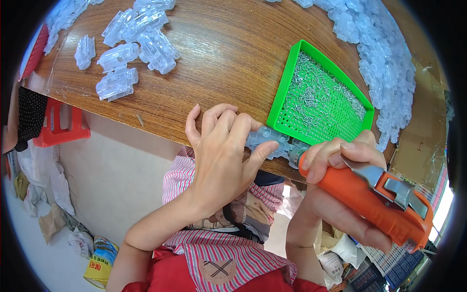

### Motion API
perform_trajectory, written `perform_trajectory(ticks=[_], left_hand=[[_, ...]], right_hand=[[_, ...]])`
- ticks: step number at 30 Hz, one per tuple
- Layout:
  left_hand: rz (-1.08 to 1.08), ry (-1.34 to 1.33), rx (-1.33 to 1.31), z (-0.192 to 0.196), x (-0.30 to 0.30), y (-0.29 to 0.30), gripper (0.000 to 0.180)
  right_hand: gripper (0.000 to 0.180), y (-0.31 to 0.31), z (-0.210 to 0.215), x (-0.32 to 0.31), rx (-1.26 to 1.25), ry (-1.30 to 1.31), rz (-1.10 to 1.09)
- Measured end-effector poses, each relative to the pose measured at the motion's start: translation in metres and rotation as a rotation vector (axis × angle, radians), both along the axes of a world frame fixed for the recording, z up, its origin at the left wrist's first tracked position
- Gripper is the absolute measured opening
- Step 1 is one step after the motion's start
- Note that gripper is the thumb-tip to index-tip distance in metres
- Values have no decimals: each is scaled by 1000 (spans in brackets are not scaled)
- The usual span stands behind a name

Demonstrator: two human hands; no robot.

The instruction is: The person gathers clear plastic components, inserts small metal pins from a tray into them, and uses a power screwdriver to secure the pins. Finally, they place the finished items into a large bag.

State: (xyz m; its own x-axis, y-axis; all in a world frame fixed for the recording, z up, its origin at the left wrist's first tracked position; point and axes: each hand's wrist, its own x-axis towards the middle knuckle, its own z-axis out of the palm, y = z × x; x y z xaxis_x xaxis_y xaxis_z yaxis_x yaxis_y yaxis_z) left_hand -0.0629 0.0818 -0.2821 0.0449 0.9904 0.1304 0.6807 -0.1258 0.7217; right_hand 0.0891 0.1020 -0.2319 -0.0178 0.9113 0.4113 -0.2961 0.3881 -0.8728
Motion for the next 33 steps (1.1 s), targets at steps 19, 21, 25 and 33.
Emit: perform_trajectory(ticks=[19, 21, 25, 33], left_hand=[[-4, -53, 26, -8, -3, 0, 38], [-3, -54, 23, -8, -3, 0, 38], [2, -60, 33, -9, -3, 0, 37], [17, -71, 54, -9, -2, -1, 36]], right_hand=[[118, 0, 3, 0, 7, -110, 39], [116, 0, 0, 0, 45, -85, 49], [80, -6, 9, -4, -111, -57, 68], [80, -2, 8, 8, -26, -164, 180]])
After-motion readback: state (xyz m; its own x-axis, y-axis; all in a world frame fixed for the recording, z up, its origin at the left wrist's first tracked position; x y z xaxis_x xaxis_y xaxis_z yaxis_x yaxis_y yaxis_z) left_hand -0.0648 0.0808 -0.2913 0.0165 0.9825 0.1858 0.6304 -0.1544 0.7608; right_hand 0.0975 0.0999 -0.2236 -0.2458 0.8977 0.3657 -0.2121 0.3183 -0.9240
